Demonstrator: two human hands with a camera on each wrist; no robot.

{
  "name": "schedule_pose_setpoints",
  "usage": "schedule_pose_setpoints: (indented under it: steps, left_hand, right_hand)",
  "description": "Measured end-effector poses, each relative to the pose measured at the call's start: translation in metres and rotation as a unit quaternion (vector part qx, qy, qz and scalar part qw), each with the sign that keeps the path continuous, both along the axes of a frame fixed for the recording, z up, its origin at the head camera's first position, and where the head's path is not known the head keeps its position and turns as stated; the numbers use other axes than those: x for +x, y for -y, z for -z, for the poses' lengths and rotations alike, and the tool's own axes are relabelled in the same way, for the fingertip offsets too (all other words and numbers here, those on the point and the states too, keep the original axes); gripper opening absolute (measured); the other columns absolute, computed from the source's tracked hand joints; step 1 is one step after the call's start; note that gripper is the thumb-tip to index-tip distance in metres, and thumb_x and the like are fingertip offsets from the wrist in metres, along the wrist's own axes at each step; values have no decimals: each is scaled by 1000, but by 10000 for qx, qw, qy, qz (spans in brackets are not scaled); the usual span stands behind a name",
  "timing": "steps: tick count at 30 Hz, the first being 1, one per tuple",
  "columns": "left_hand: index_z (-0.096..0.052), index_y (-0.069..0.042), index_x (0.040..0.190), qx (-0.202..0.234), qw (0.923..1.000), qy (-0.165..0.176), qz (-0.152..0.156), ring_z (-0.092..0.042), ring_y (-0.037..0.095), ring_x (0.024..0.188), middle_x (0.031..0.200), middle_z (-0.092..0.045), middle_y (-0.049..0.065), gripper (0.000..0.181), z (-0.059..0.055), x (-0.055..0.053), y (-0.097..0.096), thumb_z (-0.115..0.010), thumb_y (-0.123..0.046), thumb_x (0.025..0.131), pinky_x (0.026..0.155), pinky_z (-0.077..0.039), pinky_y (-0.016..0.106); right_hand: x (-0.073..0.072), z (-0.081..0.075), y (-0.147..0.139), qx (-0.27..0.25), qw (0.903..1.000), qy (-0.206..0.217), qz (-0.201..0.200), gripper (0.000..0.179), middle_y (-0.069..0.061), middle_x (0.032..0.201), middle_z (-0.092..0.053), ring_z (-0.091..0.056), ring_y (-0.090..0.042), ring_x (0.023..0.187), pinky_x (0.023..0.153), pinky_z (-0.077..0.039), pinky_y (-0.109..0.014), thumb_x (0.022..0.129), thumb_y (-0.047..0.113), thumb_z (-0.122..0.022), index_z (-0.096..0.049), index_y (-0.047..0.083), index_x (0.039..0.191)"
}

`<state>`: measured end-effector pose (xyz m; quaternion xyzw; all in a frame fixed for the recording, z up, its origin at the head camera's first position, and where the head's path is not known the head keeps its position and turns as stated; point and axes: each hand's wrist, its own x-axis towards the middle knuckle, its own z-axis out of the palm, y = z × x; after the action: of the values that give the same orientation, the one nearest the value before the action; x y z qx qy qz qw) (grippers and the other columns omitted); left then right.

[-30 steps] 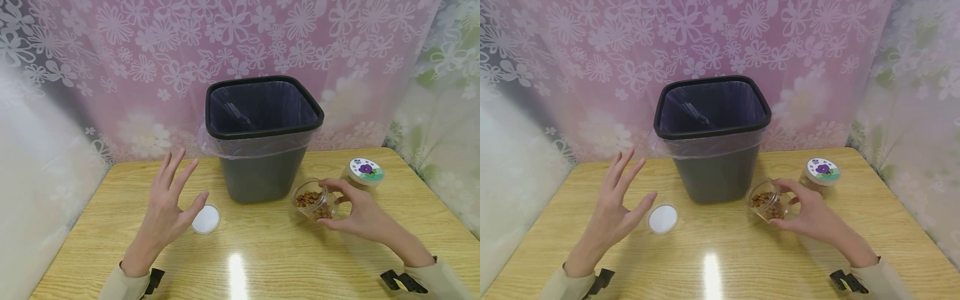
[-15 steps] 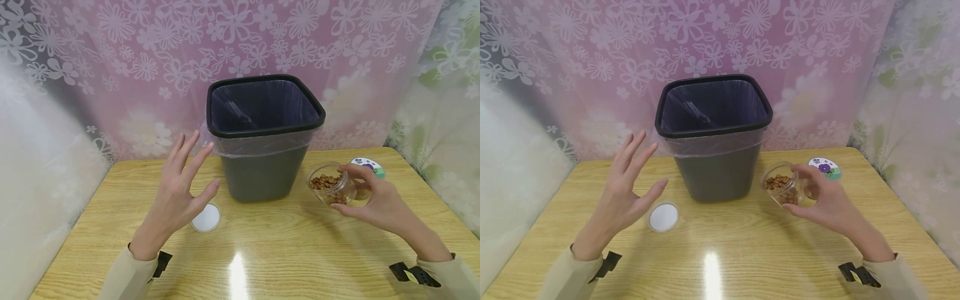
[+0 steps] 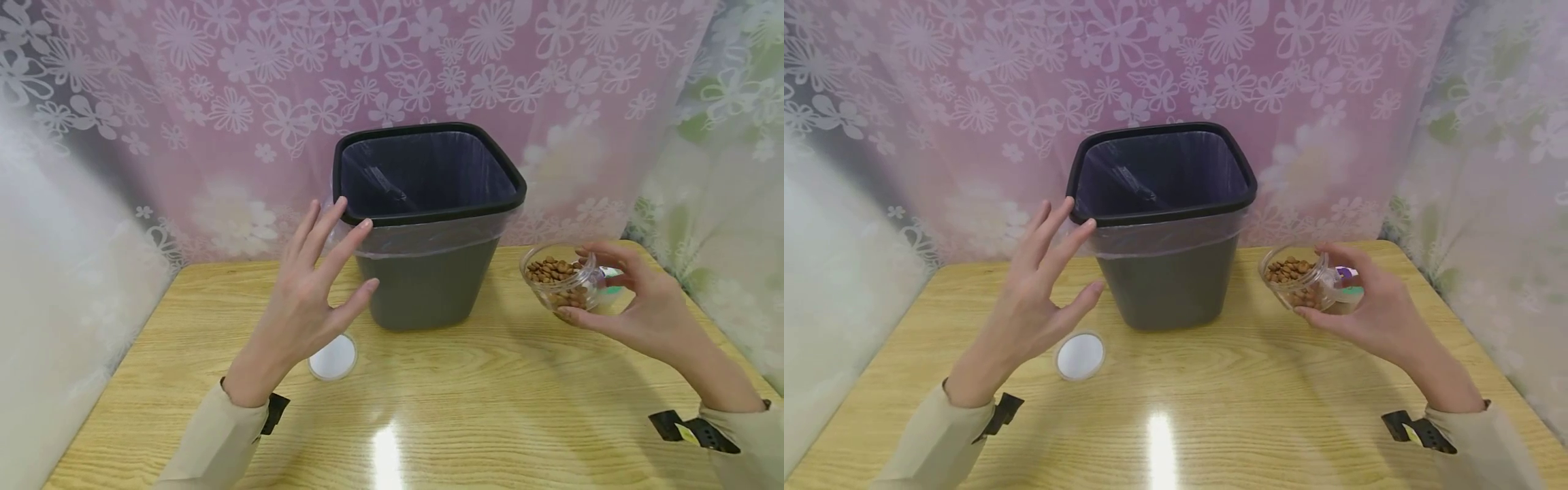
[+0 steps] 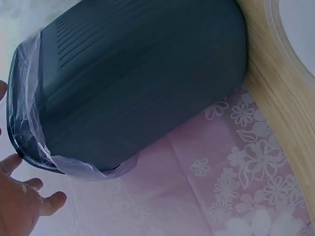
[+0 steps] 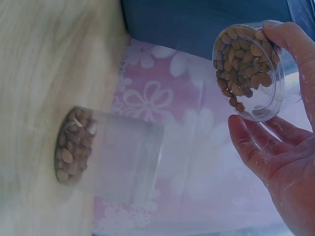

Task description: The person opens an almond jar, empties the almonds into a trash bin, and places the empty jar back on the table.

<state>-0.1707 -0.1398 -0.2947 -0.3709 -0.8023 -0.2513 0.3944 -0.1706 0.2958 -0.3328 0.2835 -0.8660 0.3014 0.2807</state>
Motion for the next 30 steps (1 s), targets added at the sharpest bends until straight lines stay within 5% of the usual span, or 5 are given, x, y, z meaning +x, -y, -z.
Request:
schedule_pose_setpoints:
  steps: [4,9,19,30]
  left_hand:
    - [-52,-15,150,-136,9999,31,-76,-27,46,154,162,-39,19,61,-1,-3,0,-72,-27,94,124,-24,63]
    - [-53,-14,149,-138,9999,-85,-20,-29,47,153,161,-40,20,61,-5,-6,-3,-73,-26,93,124,-25,62]
    - [-52,-15,150,-421,9989,-190,-102,-27,44,155,161,-42,18,61,-17,-14,-15,-73,-28,94,124,-26,61]
    - [-52,-17,150,-769,9969,-134,-20,-31,40,154,160,-44,13,60,-26,-20,-21,-72,-30,95,120,-28,69]
  right_hand:
    - [-4,-5,-5,-47,9999,-27,-114,95,23,141,-53,-50,14,124,91,-41,0,66,21,-98,-48,-2,143]
    - [-9,-12,-9,-102,9997,-174,-167,102,26,141,-49,-48,15,127,91,-40,1,78,69,-68,-43,-6,141]
    - [-14,-36,-6,-118,9990,-384,170,109,29,139,-50,-49,19,117,88,-39,2,73,78,-65,-45,-4,142]
    - [-19,-71,-4,43,9989,-432,183,112,31,143,-47,-44,20,123,87,-37,-1,72,79,-63,-42,-3,145]
